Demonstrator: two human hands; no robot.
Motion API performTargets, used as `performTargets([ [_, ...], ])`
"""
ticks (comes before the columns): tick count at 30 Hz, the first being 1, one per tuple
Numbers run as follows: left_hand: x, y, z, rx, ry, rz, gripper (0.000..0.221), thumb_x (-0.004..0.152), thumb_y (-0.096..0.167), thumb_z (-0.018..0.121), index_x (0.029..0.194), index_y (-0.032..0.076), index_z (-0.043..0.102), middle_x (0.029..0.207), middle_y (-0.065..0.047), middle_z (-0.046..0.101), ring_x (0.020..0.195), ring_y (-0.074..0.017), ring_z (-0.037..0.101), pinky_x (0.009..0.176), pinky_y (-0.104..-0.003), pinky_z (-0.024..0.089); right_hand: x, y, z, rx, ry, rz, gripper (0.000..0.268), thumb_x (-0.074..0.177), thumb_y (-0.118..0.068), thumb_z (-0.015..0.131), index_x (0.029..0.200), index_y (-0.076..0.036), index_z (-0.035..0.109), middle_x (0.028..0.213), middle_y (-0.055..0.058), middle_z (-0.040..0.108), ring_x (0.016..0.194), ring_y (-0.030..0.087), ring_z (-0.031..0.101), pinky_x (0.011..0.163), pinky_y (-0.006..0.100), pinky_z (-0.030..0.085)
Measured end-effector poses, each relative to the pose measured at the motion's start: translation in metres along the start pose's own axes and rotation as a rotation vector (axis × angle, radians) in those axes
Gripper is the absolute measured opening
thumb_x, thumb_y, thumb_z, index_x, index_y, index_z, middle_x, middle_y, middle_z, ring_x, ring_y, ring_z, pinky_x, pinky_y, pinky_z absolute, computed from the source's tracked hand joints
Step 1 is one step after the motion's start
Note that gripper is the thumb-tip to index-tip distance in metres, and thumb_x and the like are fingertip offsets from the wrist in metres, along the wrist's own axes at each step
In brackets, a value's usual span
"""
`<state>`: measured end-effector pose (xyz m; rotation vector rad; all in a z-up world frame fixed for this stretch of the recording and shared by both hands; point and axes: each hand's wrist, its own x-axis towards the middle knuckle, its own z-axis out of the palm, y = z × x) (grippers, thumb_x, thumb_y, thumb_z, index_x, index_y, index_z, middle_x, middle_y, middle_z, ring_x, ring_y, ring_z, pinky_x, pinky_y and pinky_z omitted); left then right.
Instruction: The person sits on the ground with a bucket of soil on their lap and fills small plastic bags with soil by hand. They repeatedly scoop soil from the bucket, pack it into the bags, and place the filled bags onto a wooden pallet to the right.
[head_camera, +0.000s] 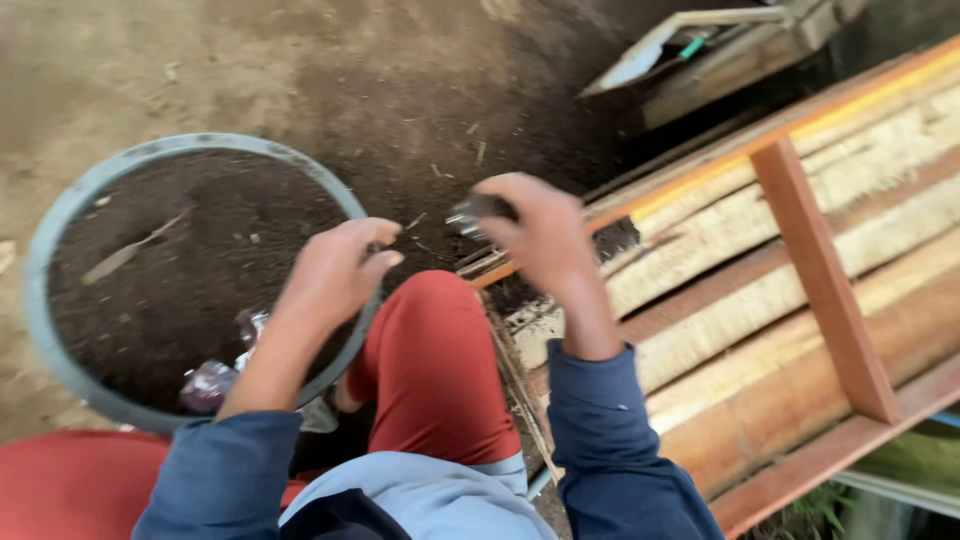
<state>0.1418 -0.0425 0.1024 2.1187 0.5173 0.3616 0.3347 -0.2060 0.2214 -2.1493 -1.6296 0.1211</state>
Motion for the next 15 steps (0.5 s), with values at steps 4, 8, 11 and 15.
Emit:
performTargets([
  [4, 0.033, 0.071, 0.087, 0.019, -0.045, 0.255, 0.033, 0.092, 0.023, 0.073, 0.124, 0.022, 0.071, 0.116, -0.004, 0.072, 0.107, -0.0312, 0.072, 0.088, -0.044, 0.059, -0.063, 0.084, -0.067, -0.19, 0.212, 0.386, 0.038, 0.085, -0.01, 0.082, 0.12, -0.014, 0.071, 0.111, 0.011, 0.074, 0.112, 0.032, 0.068, 0.098, 0.042, 0.055],
  [8, 0.048, 0.124, 0.165, 0.277, -0.121, 0.395, 0.042, 0.094, 0.031, 0.071, 0.134, 0.023, 0.058, 0.132, -0.001, 0.058, 0.082, -0.0273, 0.077, 0.07, -0.042, 0.065, -0.105, 0.168, -0.078, -0.504, 0.214, 0.613, 0.03, 0.083, -0.018, 0.083, 0.111, -0.02, 0.073, 0.096, 0.005, 0.074, 0.096, 0.03, 0.073, 0.086, 0.043, 0.059],
  [11, 0.058, 0.142, 0.188, 0.307, -0.252, 0.44, 0.05, 0.097, 0.024, 0.07, 0.143, 0.016, 0.053, 0.148, -0.011, 0.05, 0.082, -0.0343, 0.076, 0.066, -0.046, 0.066, -0.116, 0.208, -0.053, -0.487, 0.189, 0.684, 0.026, 0.083, -0.021, 0.081, 0.108, -0.022, 0.073, 0.093, 0.005, 0.075, 0.095, 0.029, 0.073, 0.086, 0.043, 0.059],
  [15, 0.064, 0.146, 0.207, 0.326, -0.384, 0.424, 0.063, 0.097, 0.017, 0.07, 0.154, 0.013, 0.043, 0.164, -0.021, 0.033, 0.077, -0.0376, 0.074, 0.064, -0.052, 0.065, -0.118, 0.234, -0.023, -0.368, 0.101, 0.762, 0.034, 0.102, -0.032, 0.054, 0.126, -0.013, 0.067, 0.11, 0.017, 0.075, 0.106, 0.039, 0.07, 0.098, 0.054, 0.053],
])
